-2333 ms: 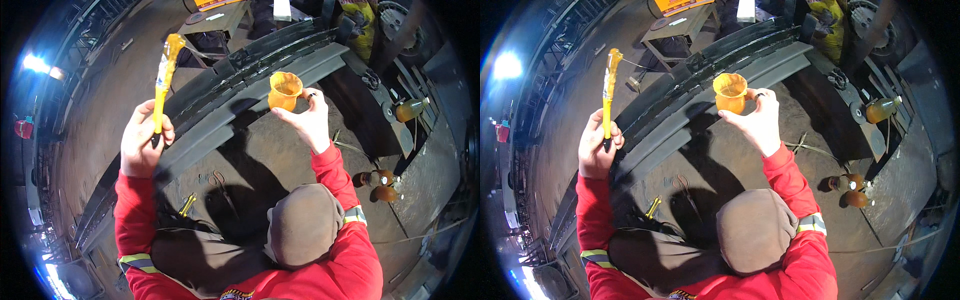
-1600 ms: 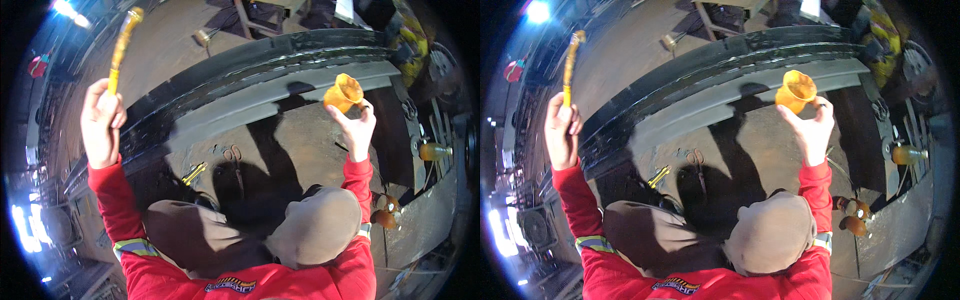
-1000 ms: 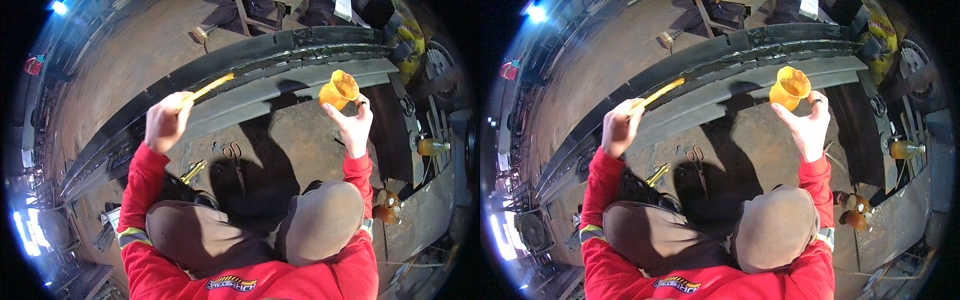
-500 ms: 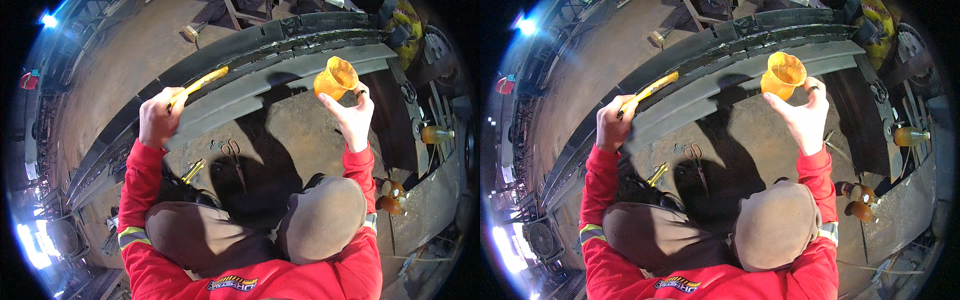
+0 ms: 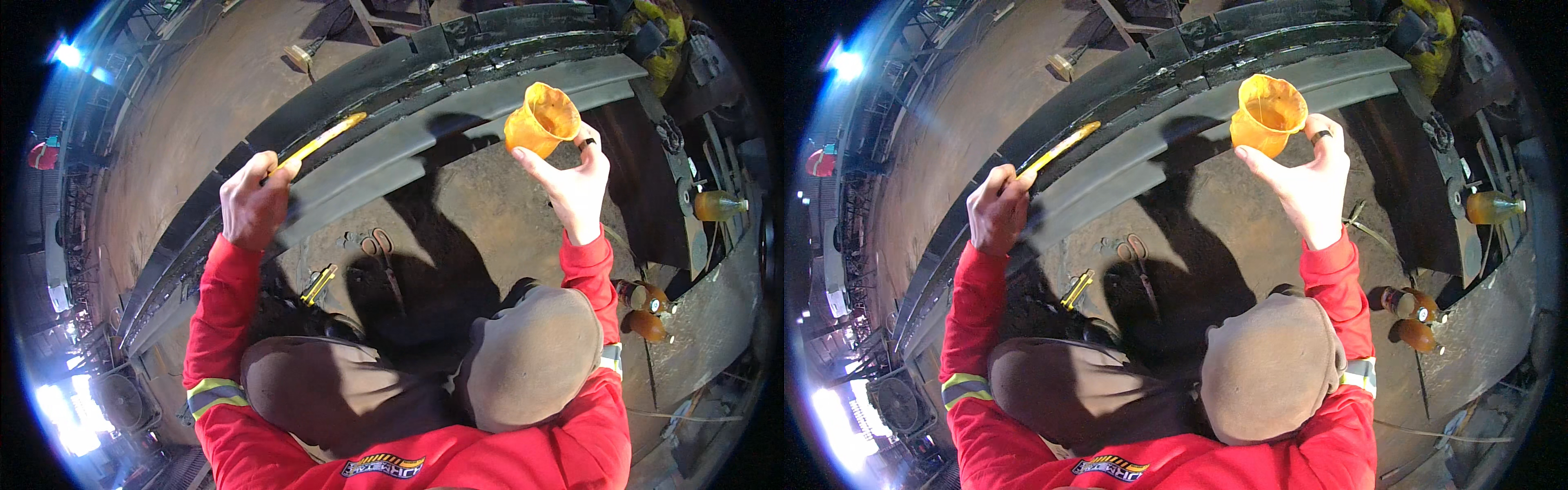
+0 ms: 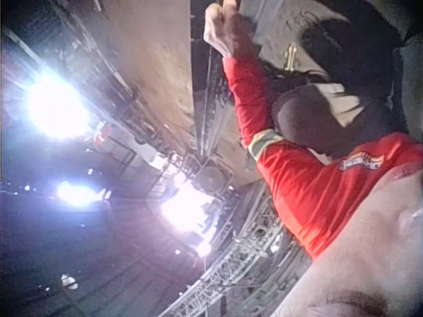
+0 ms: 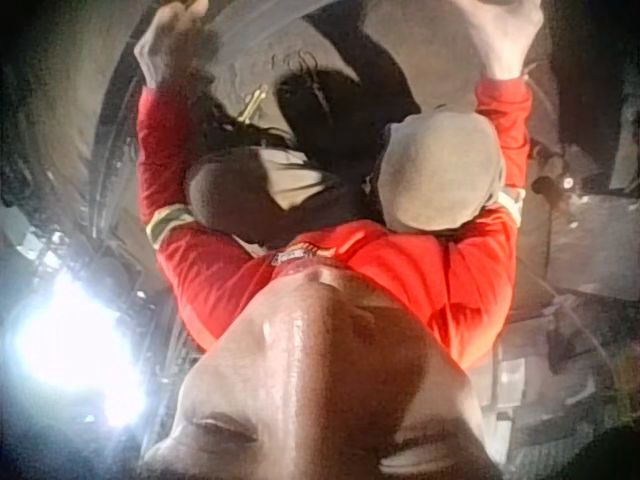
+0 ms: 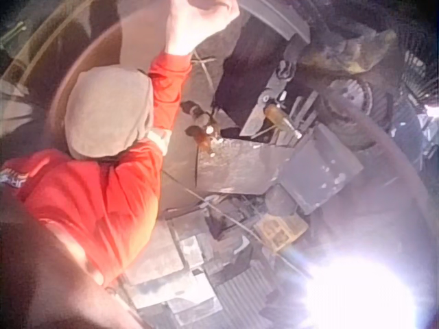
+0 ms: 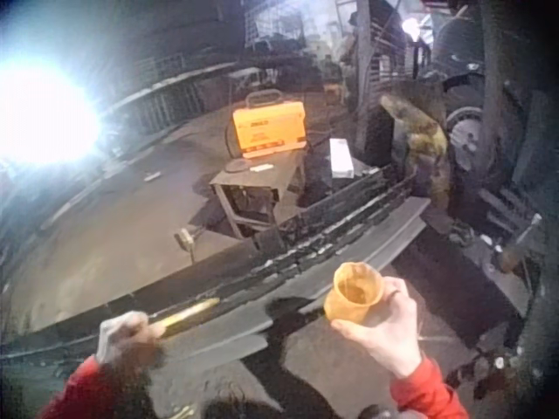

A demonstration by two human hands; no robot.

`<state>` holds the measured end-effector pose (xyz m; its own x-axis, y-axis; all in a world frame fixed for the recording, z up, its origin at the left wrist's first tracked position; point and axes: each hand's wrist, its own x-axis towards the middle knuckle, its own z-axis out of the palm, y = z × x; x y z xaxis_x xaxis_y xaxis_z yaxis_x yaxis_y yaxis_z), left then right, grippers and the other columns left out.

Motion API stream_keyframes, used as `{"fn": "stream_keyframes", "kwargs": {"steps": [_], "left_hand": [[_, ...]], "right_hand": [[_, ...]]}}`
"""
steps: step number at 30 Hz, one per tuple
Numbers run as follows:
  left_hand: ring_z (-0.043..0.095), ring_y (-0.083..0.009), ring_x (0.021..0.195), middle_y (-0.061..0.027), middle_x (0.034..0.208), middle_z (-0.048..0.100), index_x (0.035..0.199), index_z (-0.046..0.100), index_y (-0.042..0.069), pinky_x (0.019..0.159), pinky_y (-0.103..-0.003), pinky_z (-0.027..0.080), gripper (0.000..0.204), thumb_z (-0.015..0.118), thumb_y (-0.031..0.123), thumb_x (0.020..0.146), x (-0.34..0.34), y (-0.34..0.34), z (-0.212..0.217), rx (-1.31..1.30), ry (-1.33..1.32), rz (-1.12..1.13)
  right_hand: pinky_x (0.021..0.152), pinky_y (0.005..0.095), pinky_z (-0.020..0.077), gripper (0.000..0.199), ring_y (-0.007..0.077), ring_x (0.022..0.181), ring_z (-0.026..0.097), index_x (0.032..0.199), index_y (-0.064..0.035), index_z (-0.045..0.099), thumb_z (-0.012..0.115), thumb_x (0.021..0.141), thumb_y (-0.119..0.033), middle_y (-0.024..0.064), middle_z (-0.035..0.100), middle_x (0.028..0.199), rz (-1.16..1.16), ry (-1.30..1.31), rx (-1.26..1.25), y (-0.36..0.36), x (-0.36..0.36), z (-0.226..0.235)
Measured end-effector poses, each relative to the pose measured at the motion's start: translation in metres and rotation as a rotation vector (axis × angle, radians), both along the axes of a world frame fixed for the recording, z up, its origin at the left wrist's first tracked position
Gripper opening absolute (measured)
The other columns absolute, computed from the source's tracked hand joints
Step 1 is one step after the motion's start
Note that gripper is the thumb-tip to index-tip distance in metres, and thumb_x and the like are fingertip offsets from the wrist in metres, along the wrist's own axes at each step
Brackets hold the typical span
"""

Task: The person sits on the floor and applies a dark coating to a long, curved metal beam using a yellow paintbrush. They repeatedly dip the brush into a small orange container held in the other hand and stroke the beam's surface.

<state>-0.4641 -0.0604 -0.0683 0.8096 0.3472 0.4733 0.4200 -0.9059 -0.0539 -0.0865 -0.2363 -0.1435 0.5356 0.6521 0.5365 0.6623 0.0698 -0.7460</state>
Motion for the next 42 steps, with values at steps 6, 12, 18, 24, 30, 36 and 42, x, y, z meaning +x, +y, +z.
{"fn": "stream_keyframes", "kwargs": {"steps": [6,12,18,24,30,36,42], "left_hand": [[0.058,-0.0254,0.06,-0.0078,0.08,0.056,0.103,0.071,0.015,0.052,-0.035,0.048,0.033,0.069,-0.004,0.076,-0.02,0.001,0.022,-0.007,0.09,0.069],[0.062,-0.027,0.065,-0.009,0.082,0.056,0.1,0.072,0.01,0.058,-0.036,0.051,0.025,0.066,-0.004,0.08,0.035,0.009,0.035,-0.008,0.244,0.031],[0.063,-0.0292,0.065,-0.0093,0.083,0.055,0.105,0.07,0.01,0.058,-0.038,0.051,0.025,0.066,-0.001,0.083,0.067,-0.008,0.058,0.047,0.322,0.028],[0.061,-0.0316,0.064,-0.0113,0.083,0.052,0.105,0.068,0.008,0.058,-0.041,0.049,0.026,0.066,-0.001,0.08,0.055,-0.012,0.095,0.019,0.551,0.025],[0.06,-0.0328,0.063,-0.0123,0.08,0.051,0.107,0.066,0.009,0.057,-0.042,0.048,0.027,0.064,-0.001,0.082,0.12,-0.005,0.074,0.115,0.519,-0.094],[0.062,-0.0338,0.064,-0.0135,0.08,0.054,0.109,0.066,0.01,0.057,-0.043,0.049,0.031,0.064,-0.002,0.081,0.099,-0.011,0.075,0.116,0.71,0.012],[0.062,-0.0332,0.065,-0.0125,0.08,0.054,0.109,0.067,0.009,0.057,-0.041,0.05,0.03,0.064,-0.001,0.082,0.105,-0.016,0.087,0.062,0.665,0.036]], "right_hand": [[0.086,0.0296,0.0476,0.067,0.0158,0.091,0.054,0.101,-0.0028,0.053,0.099,0.059,-0.028,0.0054,0.055,0.098,-0.027,-0.025,0.016,-0.001,0.006,-0.002],[0.084,0.0292,0.0478,0.065,0.0152,0.09,0.054,0.098,-0.0044,0.055,0.099,0.058,-0.029,0.0043,0.054,0.096,-0.02,-0.003,0.068,0.005,0.004,0.001],[0.084,0.0302,0.0491,0.064,0.0163,0.09,0.057,0.098,-0.0034,0.058,0.099,0.056,-0.028,0.005,0.056,0.096,-0.043,-0.005,0.092,0.001,0.006,0.0],[0.087,0.0314,0.0512,0.064,0.0194,0.095,0.062,0.101,0.0004,0.064,0.099,0.056,-0.029,0.009,0.061,0.102,-0.043,-0.015,0.129,0.004,0.008,-0.001],[0.092,0.0313,0.0462,0.064,0.0171,0.098,0.057,0.102,-0.0009,0.062,0.098,0.058,-0.029,0.0057,0.06,0.102,-0.054,-0.028,0.09,0.002,0.004,-0.002],[0.088,0.0369,0.048,0.061,0.0244,0.097,0.06,0.099,-0.0032,0.069,0.096,0.054,-0.033,0.0074,0.066,0.095,-0.085,0.029,0.14,-0.003,0.013,-0.006],[0.088,0.0373,0.0471,0.06,0.0251,0.098,0.059,0.1,-0.003,0.07,0.095,0.055,-0.035,0.007,0.066,0.094,-0.068,0.057,0.131,-0.002,0.015,-0.009]]}}
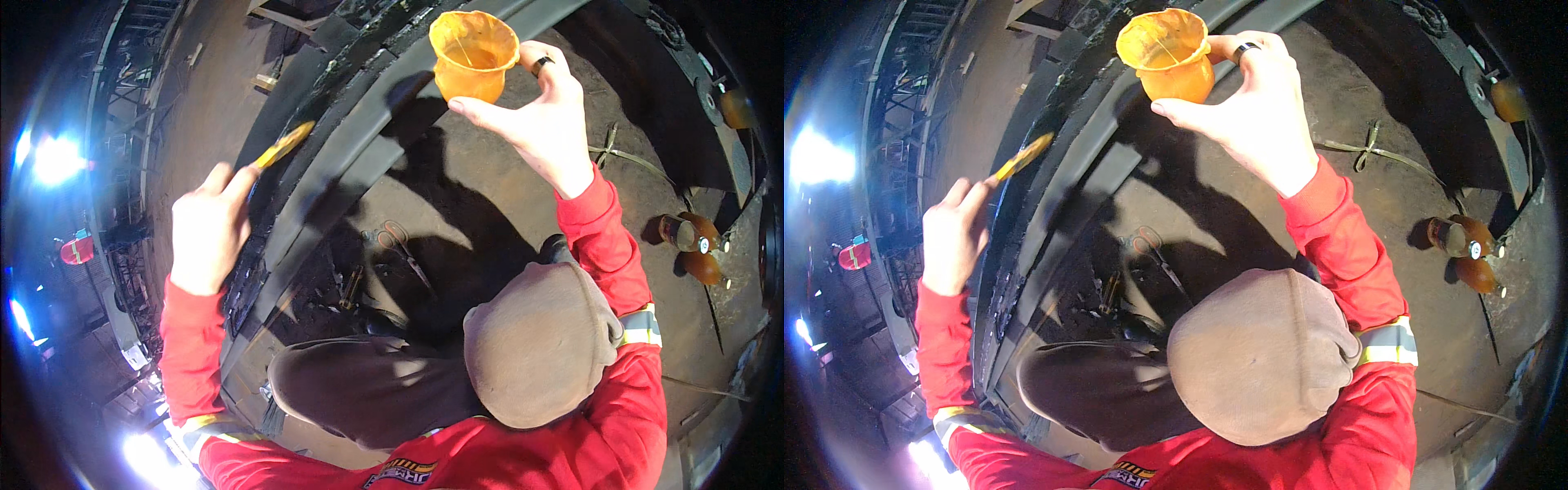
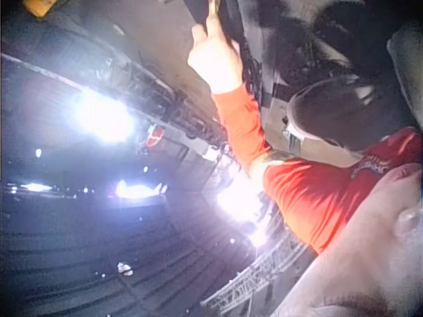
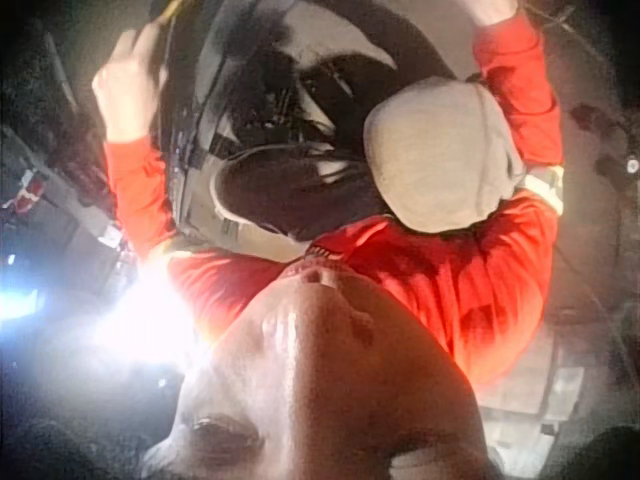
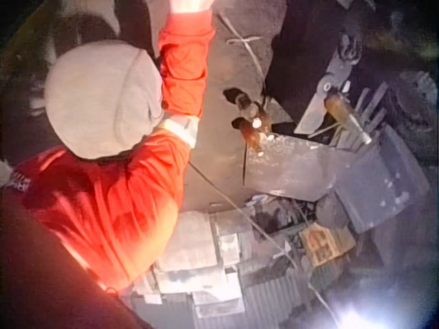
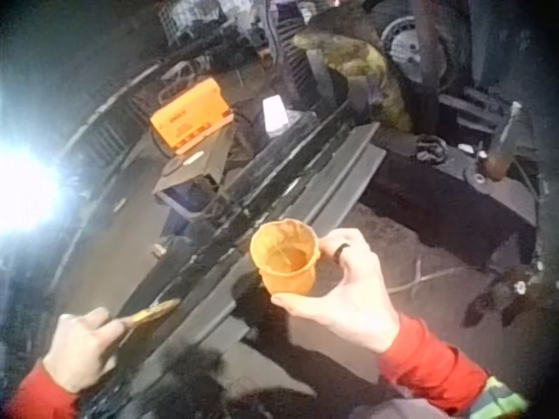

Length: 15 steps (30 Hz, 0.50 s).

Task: The person sits on the floor and applies a dark coating to a long, curved metal beam using a yellow paintbrush. They repeatedly dip the brush into a small orange container held in the other hand and stroke the beam's surface.

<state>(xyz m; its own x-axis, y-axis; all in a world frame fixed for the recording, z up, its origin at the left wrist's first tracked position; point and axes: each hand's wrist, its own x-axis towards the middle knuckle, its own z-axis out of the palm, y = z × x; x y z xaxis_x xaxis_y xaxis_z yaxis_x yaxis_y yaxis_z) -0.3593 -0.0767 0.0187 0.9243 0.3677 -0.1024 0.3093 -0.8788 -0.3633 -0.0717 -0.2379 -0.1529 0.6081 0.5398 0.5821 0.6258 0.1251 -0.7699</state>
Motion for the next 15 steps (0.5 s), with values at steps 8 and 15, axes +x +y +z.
{"fn": "stream_keyframes", "kwargs": {"steps": [8,15], "left_hand": [[0.061,-0.0332,0.061,-0.0126,0.08,0.055,0.107,0.069,0.009,0.055,-0.041,0.049,0.03,0.062,-0.005,0.082,0.005,-0.01,0.001,0.043,-0.005,0.061],[0.061,-0.0319,0.061,-0.0113,0.08,0.053,0.111,0.066,0.011,0.055,-0.041,0.049,0.036,0.066,-0.001,0.077,0.045,0.0,0.005,0.063,-0.09,-0.103]], "right_hand": [[0.088,0.0394,0.0482,0.06,0.0278,0.098,0.06,0.1,-0.0024,0.071,0.094,0.056,-0.037,0.0089,0.066,0.096,-0.022,-0.012,0.014,0.0,0.002,-0.004],[0.093,0.0397,0.0457,0.064,0.0285,0.103,0.057,0.104,-0.0037,0.071,0.093,0.058,-0.041,0.0111,0.063,0.099,-0.004,0.008,-0.001,0.002,0.004,-0.004]]}}
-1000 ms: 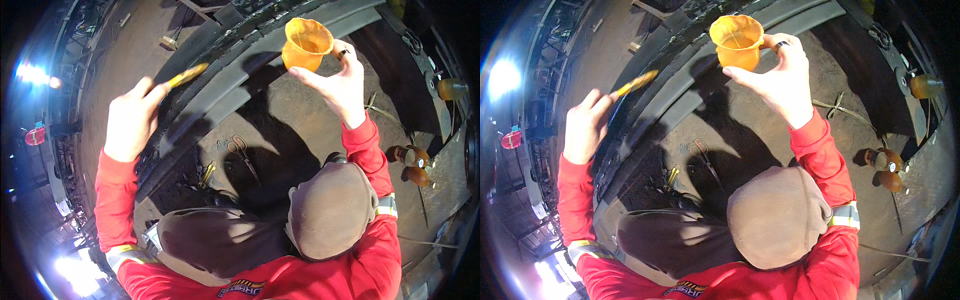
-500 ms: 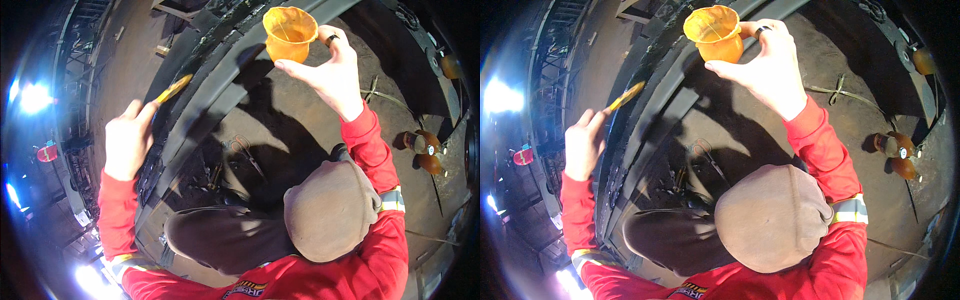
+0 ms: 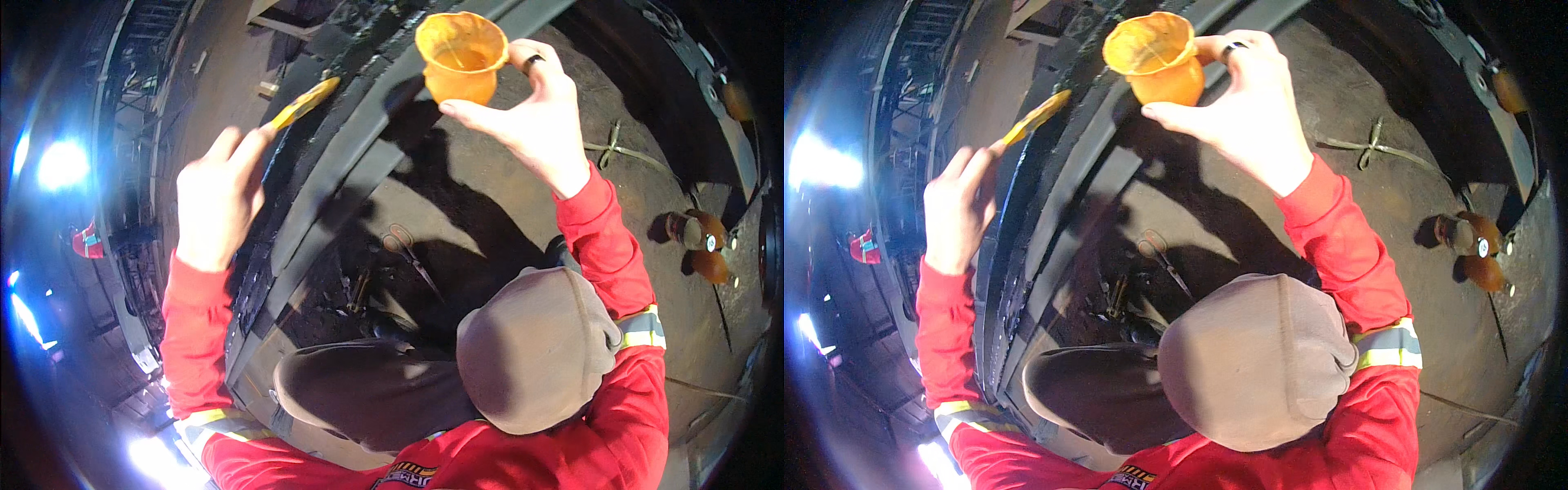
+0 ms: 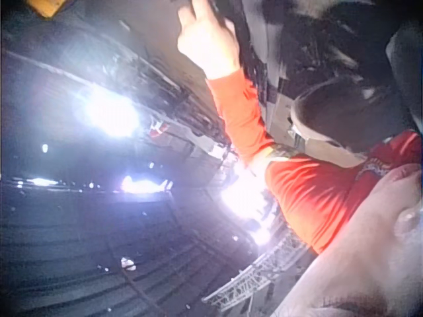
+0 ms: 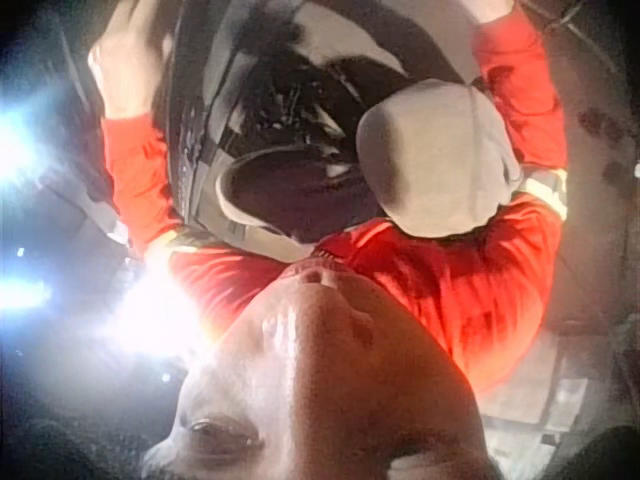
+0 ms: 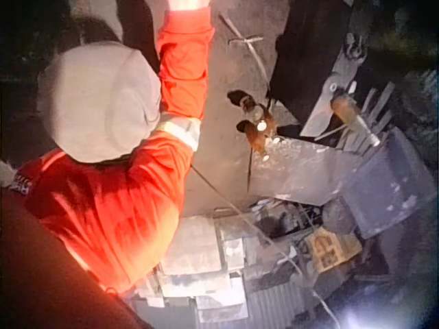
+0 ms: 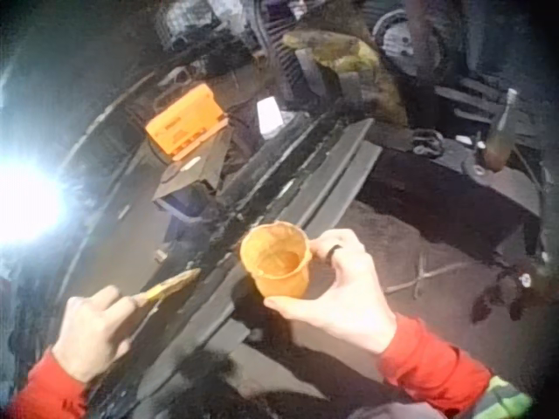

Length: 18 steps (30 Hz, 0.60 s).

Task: The person sits on the floor and applies a dark coating to a long, curved metal beam using a yellow paintbrush. They repeatedly dip the brush into a small orange container held in the other hand and stroke the beam's surface.

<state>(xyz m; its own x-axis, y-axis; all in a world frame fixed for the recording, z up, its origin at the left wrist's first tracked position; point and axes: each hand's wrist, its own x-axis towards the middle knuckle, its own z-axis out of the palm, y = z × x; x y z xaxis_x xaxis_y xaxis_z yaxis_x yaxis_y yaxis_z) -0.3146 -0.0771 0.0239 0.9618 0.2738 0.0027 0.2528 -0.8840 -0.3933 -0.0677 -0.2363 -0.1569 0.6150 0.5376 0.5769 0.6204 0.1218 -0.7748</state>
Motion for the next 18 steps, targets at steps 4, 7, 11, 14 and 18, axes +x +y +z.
{"fn": "stream_keyframes", "kwargs": {"steps": [4,7,11,14,18], "left_hand": [[0.061,-0.0318,0.061,-0.0117,0.08,0.054,0.111,0.066,0.011,0.055,-0.041,0.049,0.036,0.066,-0.003,0.078,-0.031,-0.011,0.012,-0.028,0.049,0.105],[0.061,-0.0322,0.062,-0.0129,0.079,0.054,0.108,0.068,0.009,0.056,-0.041,0.048,0.031,0.065,-0.004,0.081,-0.027,-0.011,0.011,-0.027,0.063,0.11],[0.062,-0.0334,0.063,-0.0124,0.083,0.056,0.113,0.065,0.01,0.056,-0.041,0.05,0.037,0.065,-0.003,0.079,0.004,-0.006,-0.02,0.042,-0.011,0.013],[0.064,-0.0301,0.063,-0.0118,0.086,0.057,0.118,0.063,0.012,0.057,-0.041,0.052,0.049,0.068,0.003,0.071,0.006,-0.007,-0.041,0.118,0.041,0.039],[0.062,-0.0332,0.06,-0.0126,0.078,0.055,0.109,0.066,0.01,0.054,-0.042,0.049,0.028,0.064,0.0,0.082,-0.016,-0.013,-0.03,0.069,0.057,0.086]], "right_hand": [[0.095,0.0407,0.0442,0.066,0.0297,0.108,0.054,0.107,-0.0033,0.07,0.092,0.06,-0.043,0.0142,0.061,0.106,-0.004,-0.005,-0.047,-0.005,0.002,-0.008],[0.096,0.0408,0.0438,0.066,0.0299,0.108,0.054,0.107,-0.0032,0.07,0.092,0.06,-0.043,0.0142,0.061,0.105,-0.023,0.009,-0.059,-0.005,0.003,-0.005],[0.096,0.0413,0.0431,0.066,0.0303,0.109,0.054,0.107,-0.0035,0.07,0.091,0.059,-0.044,0.0143,0.061,0.104,-0.009,0.008,-0.025,-0.003,0.001,-0.004],[0.098,0.0422,0.0425,0.065,0.0303,0.108,0.054,0.107,-0.0043,0.071,0.091,0.06,-0.045,0.0143,0.061,0.103,-0.006,-0.003,-0.036,-0.005,0.0,-0.004],[0.098,0.0421,0.0425,0.064,0.03,0.109,0.054,0.106,-0.0047,0.071,0.09,0.06,-0.045,0.0144,0.06,0.104,-0.035,0.03,-0.05,-0.007,0.004,-0.008]]}}
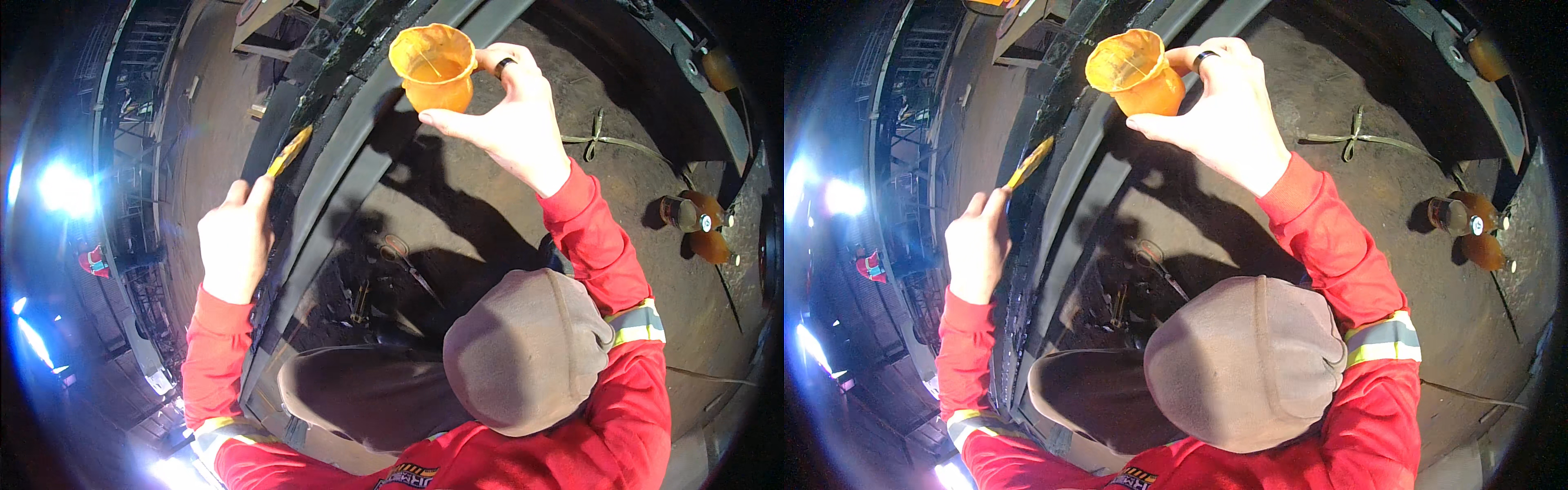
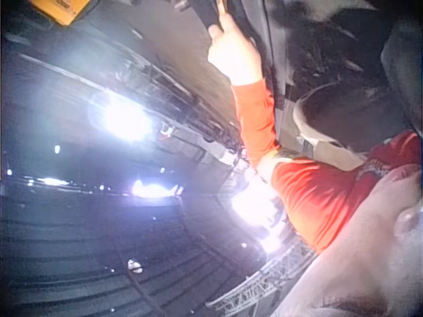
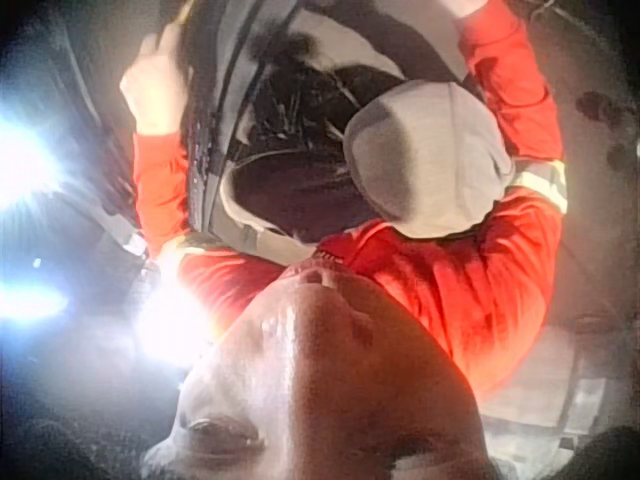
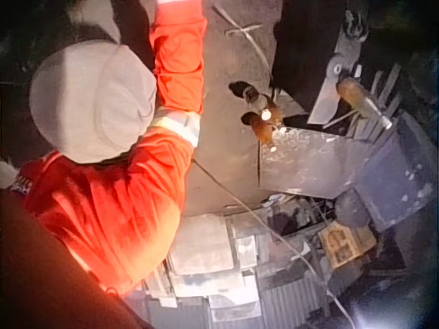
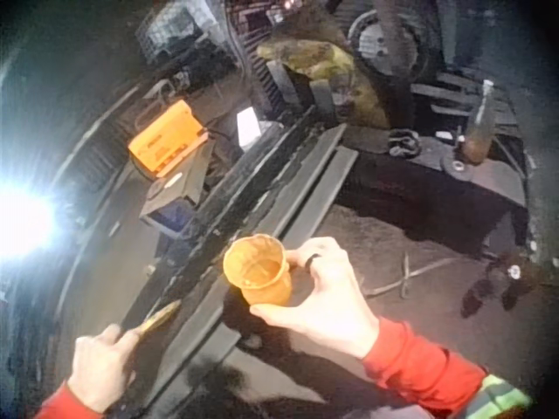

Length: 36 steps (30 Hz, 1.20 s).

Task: The person sits on the floor and applies a dark coating to a long, curved metal beam using a yellow paintbrush. They repeatedly dip the brush into a small orange container held in the other hand and stroke the beam's surface.

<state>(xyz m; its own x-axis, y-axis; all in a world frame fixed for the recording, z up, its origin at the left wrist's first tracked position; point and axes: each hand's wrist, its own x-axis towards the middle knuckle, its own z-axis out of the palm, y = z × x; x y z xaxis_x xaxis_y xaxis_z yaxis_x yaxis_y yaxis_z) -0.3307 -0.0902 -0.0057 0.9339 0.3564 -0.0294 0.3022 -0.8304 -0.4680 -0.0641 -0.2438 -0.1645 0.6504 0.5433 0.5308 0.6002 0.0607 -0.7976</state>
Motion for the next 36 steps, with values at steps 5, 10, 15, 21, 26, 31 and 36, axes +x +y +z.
{"fn": "stream_keyframes", "kwargs": {"steps": [5,10,15,21,26,31,36], "left_hand": [[0.063,-0.0323,0.063,-0.0118,0.085,0.056,0.114,0.063,0.012,0.058,-0.042,0.052,0.041,0.068,0.004,0.073,0.024,0.009,-0.008,-0.018,-0.025,-0.065],[0.063,-0.0319,0.063,-0.0114,0.082,0.056,0.112,0.064,0.012,0.057,-0.042,0.051,0.037,0.067,0.004,0.076,0.042,0.014,-0.017,0.004,-0.092,-0.092],[0.059,-0.0303,0.059,-0.0103,0.076,0.054,0.106,0.066,0.011,0.054,-0.04,0.048,0.028,0.067,0.001,0.08,0.044,0.011,0.005,-0.049,-0.227,-0.135],[0.061,-0.0311,0.061,-0.0105,0.078,0.055,0.106,0.066,0.012,0.055,-0.04,0.049,0.027,0.067,0.004,0.081,0.058,0.009,0.001,-0.041,-0.231,-0.164],[0.063,-0.031,0.062,-0.0104,0.079,0.057,0.108,0.065,0.014,0.055,-0.04,0.05,0.027,0.067,0.006,0.082,0.047,0.025,-0.009,0.006,-0.125,-0.102],[0.061,-0.0287,0.06,-0.0086,0.077,0.056,0.106,0.067,0.015,0.055,-0.038,0.049,0.023,0.068,0.008,0.084,0.037,0.019,0.008,-0.005,-0.167,-0.088],[0.066,-0.026,0.065,-0.0094,0.079,0.065,0.105,0.066,0.011,0.057,-0.036,0.051,0.016,0.069,0.018,0.092,0.044,0.017,-0.003,-0.05,-0.249,-0.18]], "right_hand": [[0.097,0.041,0.0432,0.065,0.0296,0.11,0.053,0.107,-0.005,0.07,0.091,0.06,-0.045,0.0139,0.06,0.106,0.025,0.02,-0.014,0.003,0.002,0.005],[0.096,0.0413,0.0435,0.068,0.0294,0.108,0.054,0.108,-0.0045,0.07,0.091,0.059,-0.046,0.0138,0.06,0.107,0.005,-0.002,-0.003,0.008,-0.005,-0.002],[0.096,0.0414,0.0432,0.068,0.0296,0.109,0.053,0.108,-0.0043,0.07,0.091,0.059,-0.046,0.0144,0.059,0.108,-0.004,-0.003,0.01,0.004,0.003,-0.002],[0.096,0.0422,0.0433,0.067,0.0309,0.109,0.054,0.106,-0.0042,0.071,0.091,0.058,-0.046,0.0149,0.061,0.105,0.01,0.016,-0.003,0.005,0.002,-0.002],[0.095,0.0434,0.0444,0.065,0.032,0.107,0.055,0.104,-0.0061,0.072,0.089,0.059,-0.049,0.0161,0.063,0.103,0.007,0.002,0.013,0.007,-0.001,-0.003],[0.094,0.0441,0.0453,0.065,0.0319,0.106,0.056,0.103,-0.0053,0.072,0.09,0.059,-0.049,0.0164,0.062,0.105,-0.003,0.043,0.027,0.004,0.007,-0.004],[0.096,0.0429,0.0434,0.065,0.0312,0.107,0.054,0.105,-0.0058,0.071,0.09,0.059,-0.048,0.0145,0.06,0.104,-0.023,0.01,0.037,0.008,0.001,-0.007]]}}
